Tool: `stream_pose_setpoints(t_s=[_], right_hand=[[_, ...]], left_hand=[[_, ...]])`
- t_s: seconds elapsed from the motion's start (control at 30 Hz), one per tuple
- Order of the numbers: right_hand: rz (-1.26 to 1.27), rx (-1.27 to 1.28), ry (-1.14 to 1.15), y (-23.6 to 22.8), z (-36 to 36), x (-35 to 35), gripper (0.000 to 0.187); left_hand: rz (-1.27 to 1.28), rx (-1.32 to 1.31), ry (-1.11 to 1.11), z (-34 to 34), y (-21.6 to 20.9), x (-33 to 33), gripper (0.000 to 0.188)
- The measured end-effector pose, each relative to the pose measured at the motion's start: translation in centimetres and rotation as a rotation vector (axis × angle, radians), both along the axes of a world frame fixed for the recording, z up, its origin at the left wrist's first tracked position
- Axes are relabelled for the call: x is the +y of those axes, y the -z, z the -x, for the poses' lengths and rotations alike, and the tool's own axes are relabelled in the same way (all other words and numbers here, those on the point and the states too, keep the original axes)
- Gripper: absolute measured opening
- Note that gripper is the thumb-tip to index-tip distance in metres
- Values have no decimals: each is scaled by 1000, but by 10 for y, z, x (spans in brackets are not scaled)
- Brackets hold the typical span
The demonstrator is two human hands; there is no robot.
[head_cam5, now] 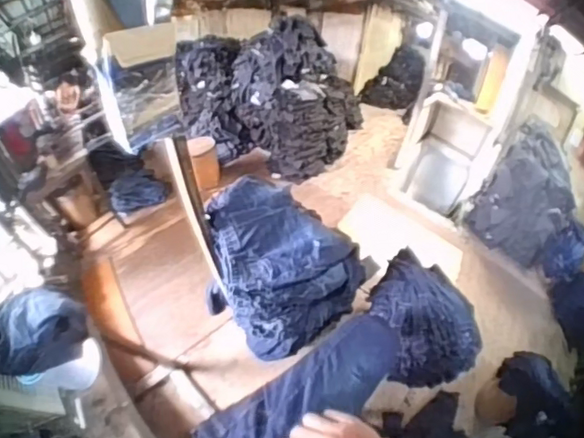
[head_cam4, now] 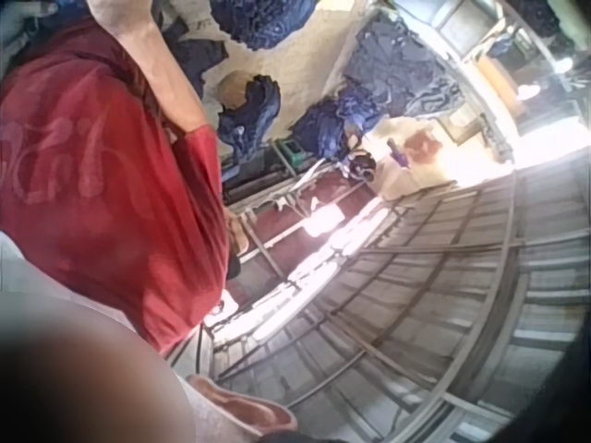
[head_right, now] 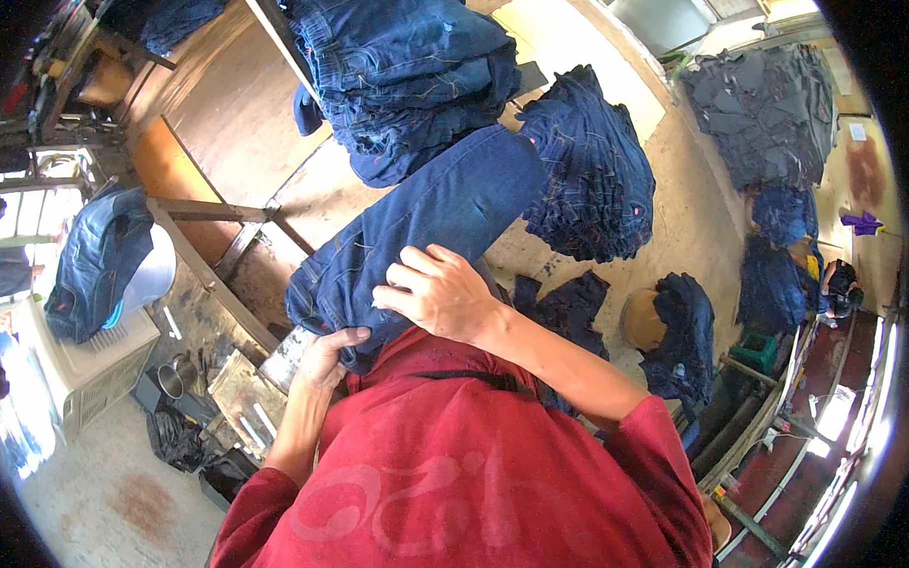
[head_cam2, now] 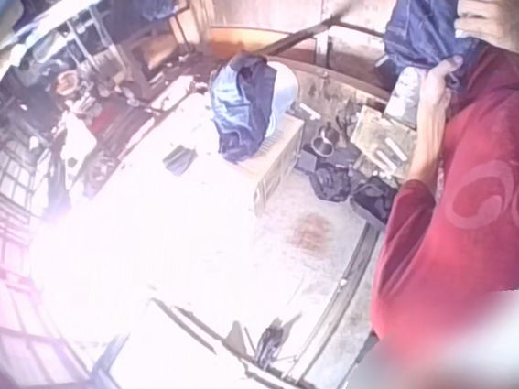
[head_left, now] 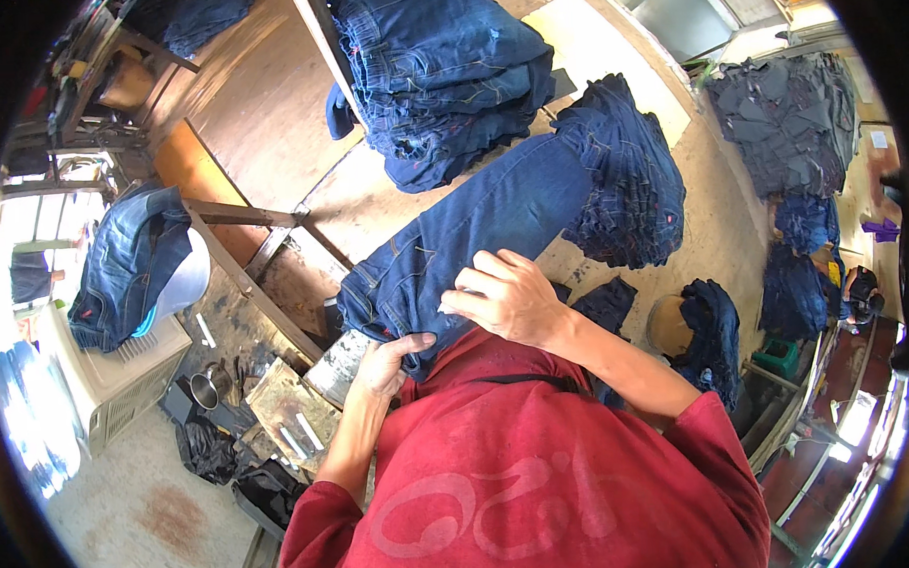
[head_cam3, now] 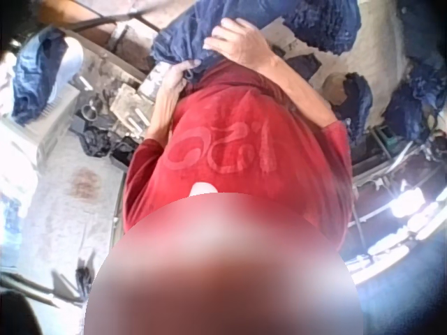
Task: The person scrapes loose threads and lint off denim jeans using a small handheld tool. They repeatedly pick up jeans from a pile, scrape the surface, and place them back down.
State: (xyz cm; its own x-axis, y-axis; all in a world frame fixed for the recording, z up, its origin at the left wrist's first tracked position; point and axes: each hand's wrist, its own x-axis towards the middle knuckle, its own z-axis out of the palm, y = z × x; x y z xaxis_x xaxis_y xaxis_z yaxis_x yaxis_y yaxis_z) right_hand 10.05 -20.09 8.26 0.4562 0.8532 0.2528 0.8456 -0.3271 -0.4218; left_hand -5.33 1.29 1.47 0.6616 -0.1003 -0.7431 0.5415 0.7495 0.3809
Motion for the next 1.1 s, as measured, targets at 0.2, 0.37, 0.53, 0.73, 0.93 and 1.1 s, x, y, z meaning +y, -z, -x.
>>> stream_pose_setpoints(t_s=[0.2,0.37,0.53,0.73,0.93,1.1], right_hand=[[-43,-64,36,-3,-3,3,9],[-36,-77,32,-4,-9,3,9],[-133,13,59,-1,-13,-4,9],[-128,-20,116,8,-24,-10,10],[-215,97,-102,9,-21,-29,12],[-55,49,-46,15,-17,-28,12]], left_hand=[[-13,-42,-24,2,3,-1,53],[-2,-32,5,0,-1,-1,56],[-3,-34,38,2,5,0,56],[-6,-71,-18,3,4,-1,51],[45,-28,-1,-1,-7,-2,48],[47,18,6,2,-6,-2,48]])
